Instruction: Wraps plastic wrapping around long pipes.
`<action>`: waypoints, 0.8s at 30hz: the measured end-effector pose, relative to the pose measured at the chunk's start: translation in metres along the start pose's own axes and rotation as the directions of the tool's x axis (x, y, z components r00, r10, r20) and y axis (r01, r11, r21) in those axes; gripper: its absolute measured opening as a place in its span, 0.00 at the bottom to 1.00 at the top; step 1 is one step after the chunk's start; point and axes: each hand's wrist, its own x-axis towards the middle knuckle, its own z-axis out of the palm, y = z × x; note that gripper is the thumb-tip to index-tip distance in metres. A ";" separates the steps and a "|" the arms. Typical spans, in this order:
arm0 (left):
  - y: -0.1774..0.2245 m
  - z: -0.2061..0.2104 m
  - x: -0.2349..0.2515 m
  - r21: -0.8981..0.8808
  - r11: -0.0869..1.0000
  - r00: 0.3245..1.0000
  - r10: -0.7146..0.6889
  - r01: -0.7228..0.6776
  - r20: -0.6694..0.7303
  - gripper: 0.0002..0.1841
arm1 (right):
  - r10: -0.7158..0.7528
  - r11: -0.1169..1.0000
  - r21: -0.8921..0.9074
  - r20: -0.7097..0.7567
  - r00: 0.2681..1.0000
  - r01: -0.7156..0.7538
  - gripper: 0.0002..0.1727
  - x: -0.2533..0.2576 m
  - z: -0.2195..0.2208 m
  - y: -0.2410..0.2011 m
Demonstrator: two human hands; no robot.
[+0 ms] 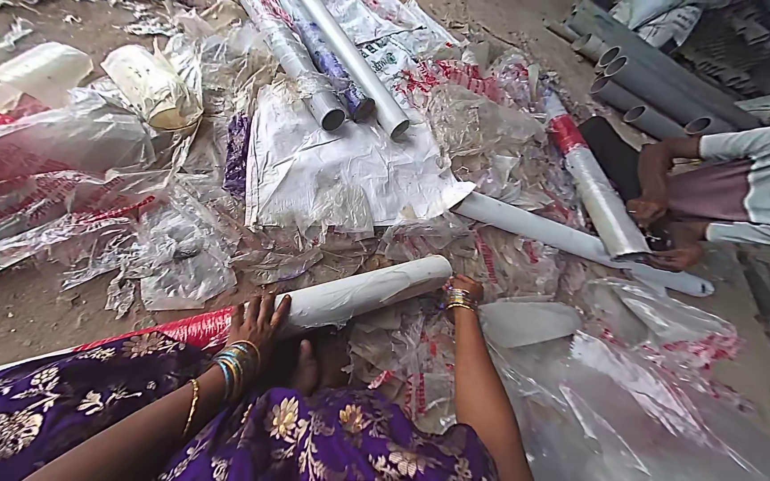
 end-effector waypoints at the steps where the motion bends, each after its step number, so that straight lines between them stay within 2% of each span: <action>1: 0.000 -0.001 0.000 -0.001 1.000 1.000 -0.001 0.001 0.006 0.47 | 0.000 1.000 0.022 0.008 1.000 -0.001 0.15 -0.002 0.000 0.001; 5: 0.000 -0.001 -0.001 0.007 1.000 1.000 -0.001 0.001 -0.005 0.46 | -0.008 0.995 0.097 0.058 0.998 0.002 0.14 -0.007 0.005 0.006; 12: 0.001 -0.008 -0.004 -0.012 1.000 1.000 0.007 -0.007 0.029 0.48 | -0.031 0.997 -0.063 0.069 0.997 0.036 0.12 -0.020 0.008 0.003; 16: -0.001 -0.006 -0.002 -0.021 1.000 1.000 0.006 -0.005 0.029 0.47 | -0.029 0.992 0.124 0.035 0.999 0.024 0.15 -0.018 0.004 0.005; 19: 0.000 -0.002 -0.005 -0.031 0.999 1.000 0.012 -0.012 0.006 0.47 | -0.015 0.983 0.183 -0.029 0.999 0.020 0.17 -0.006 0.001 0.010; 24: 0.001 -0.006 -0.005 -0.015 1.000 1.000 0.005 -0.005 0.019 0.46 | -0.036 0.998 0.056 -0.017 0.999 0.036 0.14 -0.001 0.000 0.005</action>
